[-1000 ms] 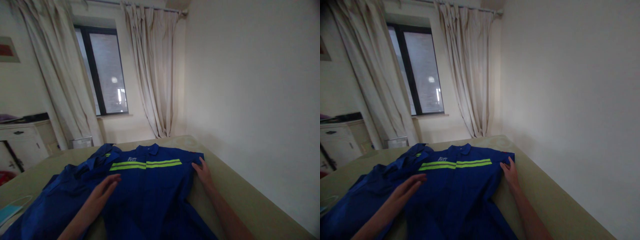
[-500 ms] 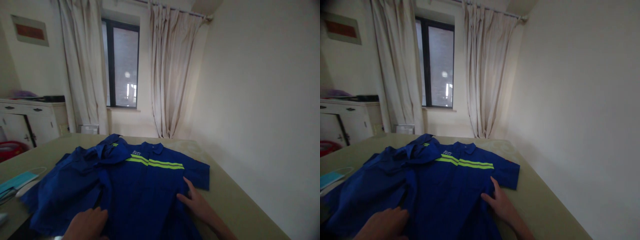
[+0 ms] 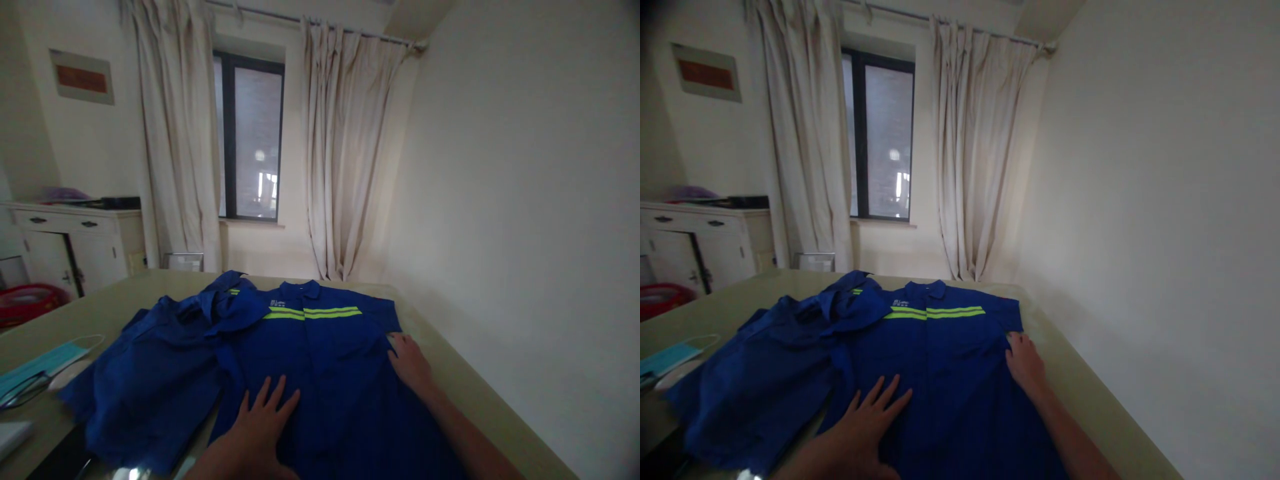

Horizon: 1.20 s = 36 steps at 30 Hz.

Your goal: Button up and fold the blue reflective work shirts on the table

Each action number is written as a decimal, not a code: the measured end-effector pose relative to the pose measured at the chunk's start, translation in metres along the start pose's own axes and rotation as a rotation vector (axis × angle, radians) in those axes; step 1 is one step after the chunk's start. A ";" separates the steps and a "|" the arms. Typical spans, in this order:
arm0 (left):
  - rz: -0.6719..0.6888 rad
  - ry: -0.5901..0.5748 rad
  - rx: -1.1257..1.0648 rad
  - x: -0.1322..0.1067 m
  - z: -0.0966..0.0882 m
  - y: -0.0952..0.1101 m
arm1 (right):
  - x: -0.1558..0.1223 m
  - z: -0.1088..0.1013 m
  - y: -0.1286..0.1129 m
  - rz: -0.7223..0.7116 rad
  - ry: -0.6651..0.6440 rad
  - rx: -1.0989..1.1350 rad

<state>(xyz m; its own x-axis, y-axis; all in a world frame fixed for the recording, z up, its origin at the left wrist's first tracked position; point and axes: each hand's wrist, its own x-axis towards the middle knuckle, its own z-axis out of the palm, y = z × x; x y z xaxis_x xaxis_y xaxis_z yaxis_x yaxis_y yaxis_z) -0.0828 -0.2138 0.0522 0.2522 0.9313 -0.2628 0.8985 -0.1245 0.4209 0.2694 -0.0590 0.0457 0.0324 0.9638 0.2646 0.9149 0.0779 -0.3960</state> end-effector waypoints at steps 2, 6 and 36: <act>0.019 -0.038 0.002 0.015 -0.007 -0.005 | -0.016 0.000 -0.017 -0.121 0.017 -0.049; 0.107 -0.025 -0.073 0.055 -0.026 -0.021 | -0.062 0.023 -0.062 -0.477 -0.210 -0.022; -0.082 0.681 0.419 0.045 -0.038 -0.053 | -0.147 0.036 -0.050 -0.203 -0.235 -0.121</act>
<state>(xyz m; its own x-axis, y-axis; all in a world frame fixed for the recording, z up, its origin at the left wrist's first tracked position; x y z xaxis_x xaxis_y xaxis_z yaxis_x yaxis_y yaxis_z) -0.1327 -0.1522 0.0512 0.0270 0.9304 0.3656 0.9989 -0.0394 0.0265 0.2039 -0.1954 -0.0052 -0.2361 0.9653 0.1117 0.9348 0.2570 -0.2451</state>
